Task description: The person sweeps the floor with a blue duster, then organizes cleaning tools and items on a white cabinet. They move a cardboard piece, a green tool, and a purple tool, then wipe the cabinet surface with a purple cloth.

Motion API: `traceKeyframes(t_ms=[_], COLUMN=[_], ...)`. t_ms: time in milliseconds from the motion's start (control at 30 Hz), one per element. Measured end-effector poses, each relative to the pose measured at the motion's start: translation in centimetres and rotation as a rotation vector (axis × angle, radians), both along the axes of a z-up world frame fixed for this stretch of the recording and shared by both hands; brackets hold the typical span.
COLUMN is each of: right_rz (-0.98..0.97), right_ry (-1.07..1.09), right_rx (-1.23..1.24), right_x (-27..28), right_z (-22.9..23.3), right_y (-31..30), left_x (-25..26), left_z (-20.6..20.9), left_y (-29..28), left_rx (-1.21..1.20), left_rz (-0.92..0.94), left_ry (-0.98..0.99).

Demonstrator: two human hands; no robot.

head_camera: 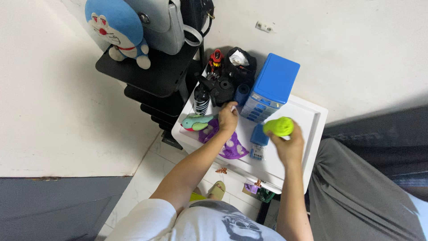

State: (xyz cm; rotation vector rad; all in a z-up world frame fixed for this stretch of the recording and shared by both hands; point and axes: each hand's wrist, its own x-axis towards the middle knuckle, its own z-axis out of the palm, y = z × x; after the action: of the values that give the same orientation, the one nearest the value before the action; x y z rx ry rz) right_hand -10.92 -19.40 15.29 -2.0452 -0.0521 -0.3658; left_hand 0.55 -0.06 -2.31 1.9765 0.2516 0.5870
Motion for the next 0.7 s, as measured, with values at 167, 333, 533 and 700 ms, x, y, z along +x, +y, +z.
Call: traceKeyframes(t_ms=[167,333,533,700], right_rz=[0.113,0.110,-0.009,-0.078], right_ry=[0.006,-0.046,-0.085,-0.002], right_rx=[-0.001,-0.154,-0.306,-0.207], right_x=[-0.9,1.3,5.4,5.1], right_z=[-1.1,-4.3,-10.2,-9.5], right_y=[5.0,10.5,14.0,14.6], left_x=[-3.5,-12.4,-14.3,-9.5], left_z=[3.1,8.1,7.8,8.8], left_y=[2.8,8.0,10.2,11.9], left_rx=[0.378,0.622,0.248,0.100], left_rz=[-0.226,-0.438,-0.239,0.003], left_ry=[-0.073,0.134,0.082,-0.214])
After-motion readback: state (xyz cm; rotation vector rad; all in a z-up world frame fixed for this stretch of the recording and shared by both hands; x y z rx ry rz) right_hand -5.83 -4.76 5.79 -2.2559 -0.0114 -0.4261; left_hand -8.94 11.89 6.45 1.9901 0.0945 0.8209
